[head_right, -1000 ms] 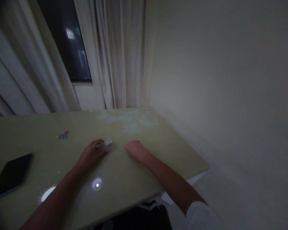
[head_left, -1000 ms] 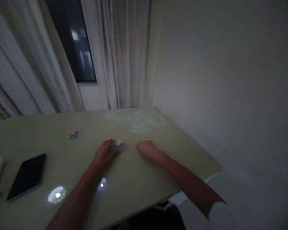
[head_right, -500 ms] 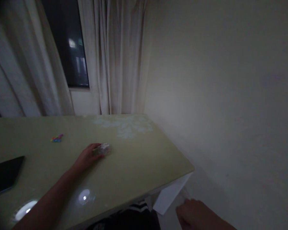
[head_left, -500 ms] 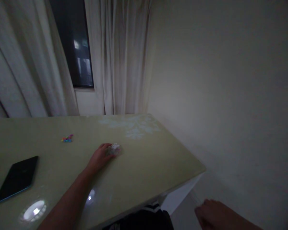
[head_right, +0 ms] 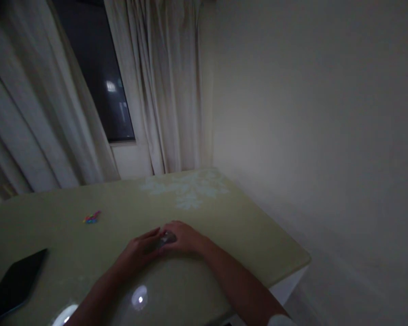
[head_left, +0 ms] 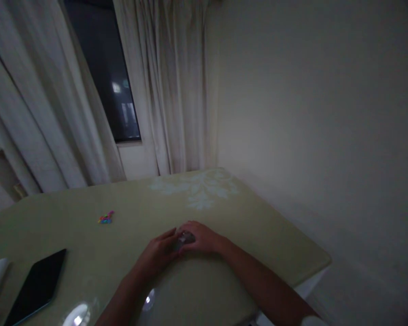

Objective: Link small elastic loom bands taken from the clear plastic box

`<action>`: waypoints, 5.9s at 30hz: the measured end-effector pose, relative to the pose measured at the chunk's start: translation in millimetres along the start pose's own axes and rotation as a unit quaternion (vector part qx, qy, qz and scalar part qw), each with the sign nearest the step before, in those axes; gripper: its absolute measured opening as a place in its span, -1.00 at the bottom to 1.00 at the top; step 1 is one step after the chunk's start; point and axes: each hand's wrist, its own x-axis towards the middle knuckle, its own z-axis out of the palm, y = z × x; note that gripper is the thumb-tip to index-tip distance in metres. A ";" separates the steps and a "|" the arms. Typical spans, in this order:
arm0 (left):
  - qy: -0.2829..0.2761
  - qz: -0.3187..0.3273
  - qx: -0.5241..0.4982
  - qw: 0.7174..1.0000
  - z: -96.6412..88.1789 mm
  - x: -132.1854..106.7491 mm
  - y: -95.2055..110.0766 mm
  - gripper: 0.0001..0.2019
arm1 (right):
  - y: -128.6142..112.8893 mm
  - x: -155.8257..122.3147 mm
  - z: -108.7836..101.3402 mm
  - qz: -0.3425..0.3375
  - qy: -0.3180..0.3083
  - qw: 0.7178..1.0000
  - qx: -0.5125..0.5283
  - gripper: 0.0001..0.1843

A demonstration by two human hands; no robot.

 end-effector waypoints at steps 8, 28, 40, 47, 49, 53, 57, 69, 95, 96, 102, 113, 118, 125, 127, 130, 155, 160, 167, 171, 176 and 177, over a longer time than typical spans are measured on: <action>0.002 -0.014 -0.034 0.999 2.7 3.0 -0.3 -0.49 | -0.5 -13.9 5.9 0.006 0.048 0.997 0.052 -0.63; 0.041 -0.019 -0.049 0.998 5.6 -5.2 -10.7 -0.50 | 4.5 -18.5 8.0 0.034 0.060 0.995 0.075 -0.51; 0.072 -0.042 0.001 0.996 5.8 -4.7 -8.3 -0.54 | 6.0 -15.7 5.1 0.041 0.067 0.996 0.034 -0.43; 0.074 -0.033 0.017 0.997 5.5 -1.0 -7.7 -0.68 | 8.6 -16.4 4.6 0.046 0.073 0.996 0.027 -0.46; 0.069 -0.027 0.022 0.997 4.0 -0.5 -5.8 -0.73 | 10.3 -16.6 3.9 0.044 0.070 0.996 0.016 -0.49; 0.065 -0.021 0.039 0.997 0.7 -1.1 -2.7 -0.73 | 22.1 -16.4 0.3 0.076 0.076 0.994 -0.026 -0.53; 0.071 -0.022 0.057 0.996 0.5 -2.0 -2.3 -0.72 | 50.0 -23.1 -14.2 0.155 0.120 0.978 -0.065 -0.59; 0.042 -0.009 0.092 0.995 11.6 1.4 6.6 -0.60 | 56.5 -36.1 -43.4 0.253 0.269 0.923 -0.107 -0.55; -0.004 0.091 -0.023 0.996 77.6 35.1 43.9 -0.68 | -15.0 -16.2 -2.1 0.142 0.078 0.977 -0.139 -0.67; 0.004 0.086 -0.021 0.996 76.0 35.4 44.9 -0.63 | -9.9 -16.0 -6.5 0.148 0.090 0.975 -0.138 -0.67; 0.074 0.010 -0.019 0.997 63.6 31.5 46.6 -0.41 | 51.1 -38.1 -48.6 0.273 0.233 0.923 -0.140 -0.52; 0.119 -0.071 0.004 0.990 29.6 24.4 10.6 -0.34 | 35.1 -25.2 -7.2 0.149 0.130 0.980 -0.035 -0.52; 0.086 -0.094 -0.015 0.992 10.8 17.8 -10.4 -0.29 | 10.7 -18.6 12.6 0.039 0.071 0.995 0.062 -0.41; 0.060 -0.116 -0.044 0.991 6.6 14.4 -10.2 -0.31 | 26.4 -30.7 -4.5 0.058 0.041 0.991 0.115 -0.27; 0.056 -0.117 -0.050 0.990 6.0 14.0 -7.3 -0.33 | 29.2 -31.4 -4.2 0.067 0.040 0.988 0.131 -0.19; 0.050 -0.116 -0.058 0.990 4.7 13.9 -3.3 -0.35 | 31.1 -30.4 0.5 0.064 0.045 0.987 0.143 -0.12; 0.117 -0.106 0.003 0.987 11.3 14.1 -8.4 -0.34 | 70.6 -18.7 -18.3 0.247 0.319 0.897 0.180 -0.63; 0.148 -0.116 0.049 0.981 7.4 13.6 -7.6 -0.36 | 94.3 -50.1 -40.2 0.333 0.368 0.866 0.058 -0.65; 0.125 -0.100 0.144 0.977 6.0 16.1 -0.9 -0.35 | 63.0 -41.7 -29.4 0.295 0.313 0.903 -0.019 -0.57; 0.112 -0.066 0.187 0.974 9.0 17.5 0.9 -0.36 | 24.0 -19.2 6.5 0.201 0.200 0.959 -0.005 -0.46; 0.090 -0.016 0.215 0.972 9.1 17.6 4.8 -0.33 | -2.8 -12.9 27.8 0.152 0.086 0.982 -0.070 -0.22; 0.086 -0.008 0.217 0.972 8.8 17.6 5.6 -0.33 | -4.0 -13.8 26.6 0.154 0.080 0.982 -0.073 -0.23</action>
